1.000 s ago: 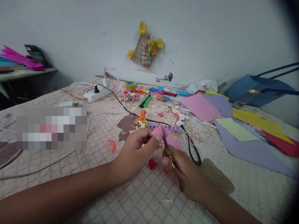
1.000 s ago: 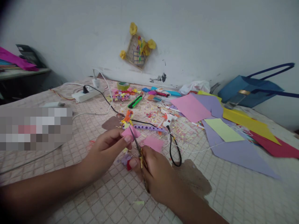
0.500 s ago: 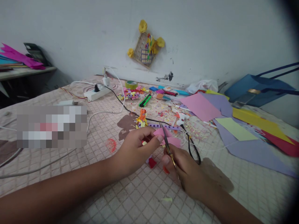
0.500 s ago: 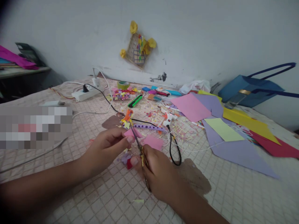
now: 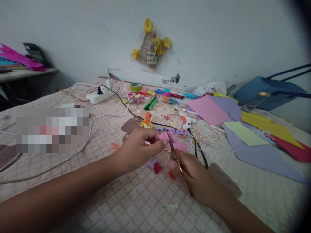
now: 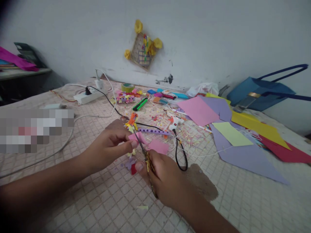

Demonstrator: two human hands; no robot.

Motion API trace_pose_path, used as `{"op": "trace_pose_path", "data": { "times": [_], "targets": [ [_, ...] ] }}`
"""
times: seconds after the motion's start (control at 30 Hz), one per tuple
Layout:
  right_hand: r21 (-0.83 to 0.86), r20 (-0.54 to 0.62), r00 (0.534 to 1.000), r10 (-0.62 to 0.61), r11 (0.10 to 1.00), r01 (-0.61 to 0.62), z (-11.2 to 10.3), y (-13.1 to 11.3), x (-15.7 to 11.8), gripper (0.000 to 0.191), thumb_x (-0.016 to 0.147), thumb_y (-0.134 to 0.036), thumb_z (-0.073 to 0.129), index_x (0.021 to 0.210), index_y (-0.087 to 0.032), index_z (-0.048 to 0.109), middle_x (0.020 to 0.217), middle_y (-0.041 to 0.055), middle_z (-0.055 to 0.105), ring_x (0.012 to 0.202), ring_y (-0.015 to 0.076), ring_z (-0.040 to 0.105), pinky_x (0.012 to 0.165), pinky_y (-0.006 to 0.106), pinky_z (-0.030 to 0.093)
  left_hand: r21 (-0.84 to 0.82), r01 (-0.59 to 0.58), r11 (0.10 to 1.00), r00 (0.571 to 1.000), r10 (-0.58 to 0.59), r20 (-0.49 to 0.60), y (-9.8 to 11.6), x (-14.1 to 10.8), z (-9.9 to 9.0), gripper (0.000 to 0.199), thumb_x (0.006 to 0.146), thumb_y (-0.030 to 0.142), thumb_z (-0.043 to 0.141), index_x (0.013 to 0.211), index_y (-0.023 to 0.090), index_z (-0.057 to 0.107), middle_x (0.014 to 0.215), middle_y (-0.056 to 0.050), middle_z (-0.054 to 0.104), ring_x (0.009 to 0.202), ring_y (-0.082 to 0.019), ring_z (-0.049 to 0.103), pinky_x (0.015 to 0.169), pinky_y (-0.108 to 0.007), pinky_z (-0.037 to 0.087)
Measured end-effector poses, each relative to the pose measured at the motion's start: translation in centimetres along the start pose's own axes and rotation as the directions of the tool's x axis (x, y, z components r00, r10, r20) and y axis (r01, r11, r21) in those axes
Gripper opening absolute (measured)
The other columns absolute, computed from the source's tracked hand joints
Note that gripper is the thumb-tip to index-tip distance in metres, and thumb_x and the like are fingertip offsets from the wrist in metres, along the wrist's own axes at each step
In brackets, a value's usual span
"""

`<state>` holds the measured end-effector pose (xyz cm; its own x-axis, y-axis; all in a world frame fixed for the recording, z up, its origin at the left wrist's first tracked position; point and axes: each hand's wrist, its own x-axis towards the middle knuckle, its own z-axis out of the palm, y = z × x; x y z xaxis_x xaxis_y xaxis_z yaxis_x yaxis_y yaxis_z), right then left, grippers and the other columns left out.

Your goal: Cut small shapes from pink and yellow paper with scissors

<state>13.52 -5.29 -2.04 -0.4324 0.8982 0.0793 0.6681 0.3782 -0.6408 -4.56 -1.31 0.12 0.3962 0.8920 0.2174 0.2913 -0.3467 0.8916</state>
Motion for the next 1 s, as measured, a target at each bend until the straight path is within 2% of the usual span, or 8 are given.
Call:
{"op": "trace_pose_path", "data": {
  "times": [0.13,0.27,0.33,0.47,0.53,0.7,1.0],
  "targets": [
    [-0.012,0.005,1.000,0.008,1.000,-0.008,-0.2,0.1,0.1,0.028,0.089,-0.042,0.042,0.077,-0.018,0.052,0.068,0.0027,0.059,0.061,0.0162,0.053,0.060,0.028,0.042,0.038,-0.032,0.999,0.999,0.031,0.031,0.1,0.3,-0.5,0.027,0.076,0.027,0.052,0.053,0.015,0.048,0.051,0.005,0.041,0.052,-0.007,0.037,0.049,-0.020,0.031],
    [-0.018,0.005,1.000,0.010,1.000,-0.010,-0.2,0.1,0.0,0.029,0.089,-0.043,0.041,0.076,-0.019,0.052,0.067,0.0027,0.059,0.064,0.0173,0.054,0.061,0.028,0.042,0.082,-0.076,0.994,0.997,0.074,0.031,0.1,0.4,-0.7,0.025,0.075,0.025,0.052,0.052,0.015,0.052,0.053,0.003,0.047,0.055,-0.009,0.042,0.054,-0.021,0.034],
    [-0.018,0.002,1.000,0.008,1.000,-0.008,-0.1,0.2,0.0,0.028,0.089,-0.043,0.041,0.075,-0.019,0.051,0.068,0.0028,0.058,0.063,0.0175,0.054,0.062,0.029,0.042,0.030,-0.057,0.998,0.998,0.056,0.034,0.0,0.3,-0.6,0.023,0.075,0.028,0.054,0.056,0.015,0.054,0.056,0.002,0.049,0.057,-0.009,0.044,0.054,-0.022,0.036],
    [-0.001,0.002,1.000,0.001,1.000,-0.001,-0.1,0.2,0.0,0.024,0.089,-0.039,0.042,0.075,-0.020,0.047,0.069,0.0024,0.058,0.062,0.0168,0.052,0.064,0.030,0.042,-0.180,0.039,0.983,0.996,-0.025,0.081,-0.3,-0.1,0.4,0.022,0.077,0.035,0.054,0.069,0.015,0.055,0.064,0.001,0.053,0.059,-0.010,0.047,0.053,-0.022,0.037],
    [0.009,0.004,1.000,-0.001,1.000,0.001,-0.2,0.1,0.1,0.022,0.089,-0.037,0.043,0.076,-0.020,0.046,0.072,0.0021,0.057,0.064,0.0166,0.052,0.066,0.030,0.042,-0.225,0.030,0.974,0.996,-0.010,0.090,-0.3,-0.4,0.9,0.022,0.080,0.034,0.051,0.070,0.015,0.055,0.065,0.001,0.053,0.060,-0.010,0.047,0.054,-0.021,0.037],
    [0.019,0.013,1.000,0.001,1.000,-0.001,-0.3,-0.1,0.1,0.023,0.090,-0.038,0.040,0.077,-0.019,0.047,0.072,0.0021,0.058,0.065,0.0163,0.053,0.066,0.030,0.043,-0.136,-0.061,0.989,0.998,0.064,0.023,-0.1,-0.8,1.2,0.030,0.085,0.029,0.042,0.062,0.014,0.054,0.060,0.002,0.051,0.058,-0.008,0.046,0.054,-0.020,0.037],
    [-0.013,-0.008,1.000,-0.009,1.000,0.009,-0.2,0.0,0.1,0.028,0.089,-0.042,0.041,0.076,-0.018,0.050,0.067,0.0025,0.058,0.064,0.0174,0.054,0.061,0.028,0.042,-0.080,-0.022,0.997,0.998,0.026,0.051,-0.1,-0.4,0.7,0.028,0.083,0.026,0.042,0.057,0.015,0.047,0.056,0.004,0.045,0.053,-0.007,0.041,0.049,-0.019,0.033]
  ]
}}
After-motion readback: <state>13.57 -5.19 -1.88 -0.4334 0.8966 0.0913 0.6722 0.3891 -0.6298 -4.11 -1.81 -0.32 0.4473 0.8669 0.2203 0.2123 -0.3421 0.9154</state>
